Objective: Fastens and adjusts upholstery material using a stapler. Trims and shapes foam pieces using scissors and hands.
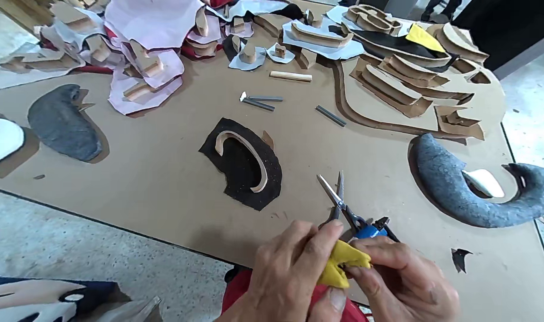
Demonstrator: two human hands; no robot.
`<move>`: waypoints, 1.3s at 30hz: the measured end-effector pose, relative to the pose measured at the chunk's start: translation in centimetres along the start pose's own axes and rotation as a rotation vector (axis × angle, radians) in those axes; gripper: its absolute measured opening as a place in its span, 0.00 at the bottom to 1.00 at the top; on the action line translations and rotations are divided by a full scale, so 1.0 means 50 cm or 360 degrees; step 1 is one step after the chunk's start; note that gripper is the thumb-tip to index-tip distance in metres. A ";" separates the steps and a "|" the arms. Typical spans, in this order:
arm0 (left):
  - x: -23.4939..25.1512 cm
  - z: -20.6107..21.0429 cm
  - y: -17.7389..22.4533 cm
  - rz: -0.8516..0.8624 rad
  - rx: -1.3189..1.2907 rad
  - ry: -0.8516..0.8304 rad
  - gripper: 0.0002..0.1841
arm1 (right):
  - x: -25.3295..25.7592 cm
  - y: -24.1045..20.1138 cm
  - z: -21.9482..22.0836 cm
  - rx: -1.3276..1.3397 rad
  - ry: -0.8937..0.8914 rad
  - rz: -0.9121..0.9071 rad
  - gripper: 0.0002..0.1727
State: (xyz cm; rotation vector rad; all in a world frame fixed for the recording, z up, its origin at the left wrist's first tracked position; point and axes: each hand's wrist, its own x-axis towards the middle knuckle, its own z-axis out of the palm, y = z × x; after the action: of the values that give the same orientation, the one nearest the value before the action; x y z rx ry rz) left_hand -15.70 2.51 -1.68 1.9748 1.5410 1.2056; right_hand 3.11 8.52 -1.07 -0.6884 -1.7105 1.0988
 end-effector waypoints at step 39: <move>0.027 0.063 -0.028 -0.0533 -0.1169 0.0048 0.05 | -0.076 0.046 0.005 -0.0029 0.0054 0.0427 0.18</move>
State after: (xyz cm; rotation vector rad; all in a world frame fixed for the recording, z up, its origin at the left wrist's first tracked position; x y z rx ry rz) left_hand -13.99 4.88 -3.97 1.1804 1.1370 1.3880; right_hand 4.25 6.30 -4.73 -0.9634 -1.6332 1.2481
